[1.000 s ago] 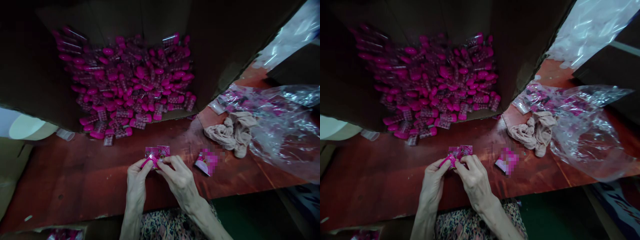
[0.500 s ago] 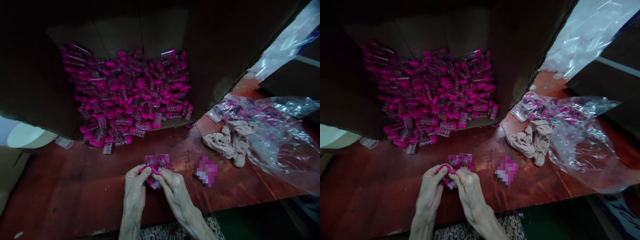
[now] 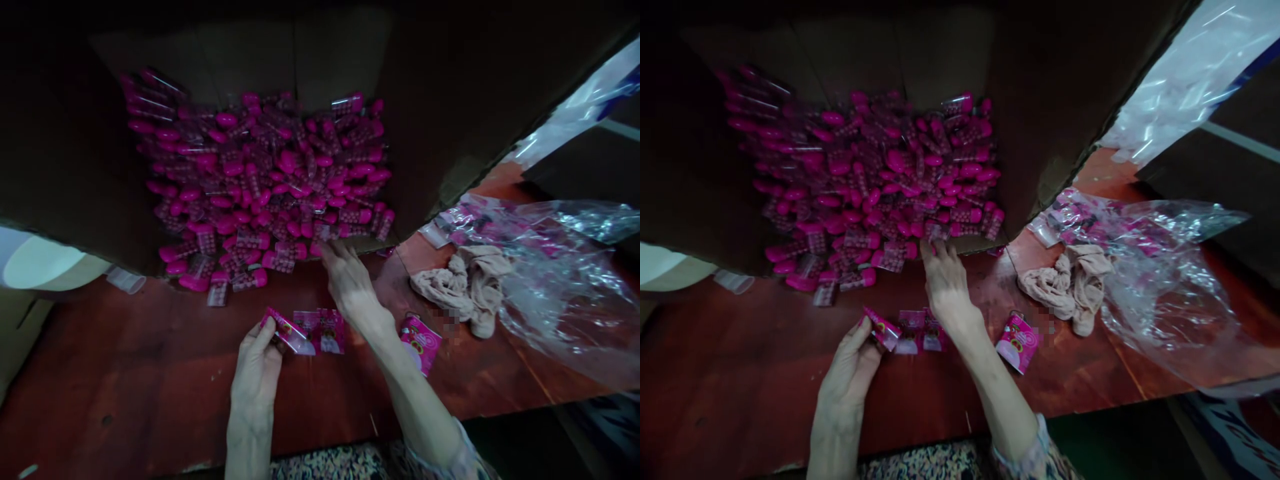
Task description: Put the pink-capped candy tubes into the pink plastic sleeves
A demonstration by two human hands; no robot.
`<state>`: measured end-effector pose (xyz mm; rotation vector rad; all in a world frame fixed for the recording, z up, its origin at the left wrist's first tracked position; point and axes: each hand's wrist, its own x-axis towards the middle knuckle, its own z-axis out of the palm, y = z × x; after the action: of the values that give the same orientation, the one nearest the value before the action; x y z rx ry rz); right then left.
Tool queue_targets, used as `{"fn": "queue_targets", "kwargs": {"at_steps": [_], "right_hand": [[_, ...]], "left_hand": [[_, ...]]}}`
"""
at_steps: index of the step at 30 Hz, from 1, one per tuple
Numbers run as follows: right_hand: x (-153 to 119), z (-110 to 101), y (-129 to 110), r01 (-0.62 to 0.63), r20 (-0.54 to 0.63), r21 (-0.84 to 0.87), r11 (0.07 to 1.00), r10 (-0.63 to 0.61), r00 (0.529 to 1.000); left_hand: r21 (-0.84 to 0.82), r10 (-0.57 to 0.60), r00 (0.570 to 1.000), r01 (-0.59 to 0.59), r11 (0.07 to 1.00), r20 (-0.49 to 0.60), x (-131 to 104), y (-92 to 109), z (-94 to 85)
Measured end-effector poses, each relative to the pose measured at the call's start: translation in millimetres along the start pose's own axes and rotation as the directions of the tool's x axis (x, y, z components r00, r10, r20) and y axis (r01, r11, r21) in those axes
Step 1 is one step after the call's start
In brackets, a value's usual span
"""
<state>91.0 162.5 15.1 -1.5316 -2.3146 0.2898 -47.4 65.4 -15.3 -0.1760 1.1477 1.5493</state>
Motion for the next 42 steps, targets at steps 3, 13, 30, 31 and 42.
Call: {"fn": "queue_targets", "kwargs": {"at_steps": [3, 13, 30, 31, 42], "right_hand": [[31, 15, 5, 0.003, 0.031, -0.062, 0.998, -0.001, 1.0], [-1, 21, 1, 0.064, 0.063, -0.08, 0.995, -0.059, 0.996], [-67, 10, -29, -0.228, -0.118, 0.354, 0.907, 0.285, 0.951], [-72, 9, -35, -0.22, -0.135, 0.392, 0.893, 0.293, 0.946], [-87, 16, -47, -0.135, -0.217, 0.355, 0.925, 0.222, 0.951]], "left_hand": [[-0.036, -0.027, 0.999, 0.026, 0.999, -0.043, 2, 3, 1.6], [-0.153, -0.027, 0.996, 0.013, 0.988, -0.088, 0, 11, 5.3], [-0.203, 0.037, 0.997, -0.051, 0.978, -0.07, -6, 8, 15.7], [-0.195, 0.034, 0.997, -0.046, 0.98, -0.065, -6, 6, 16.6], [-0.182, 0.027, 0.999, -0.031, 0.983, -0.023, -12, -2, 21.1]]}}
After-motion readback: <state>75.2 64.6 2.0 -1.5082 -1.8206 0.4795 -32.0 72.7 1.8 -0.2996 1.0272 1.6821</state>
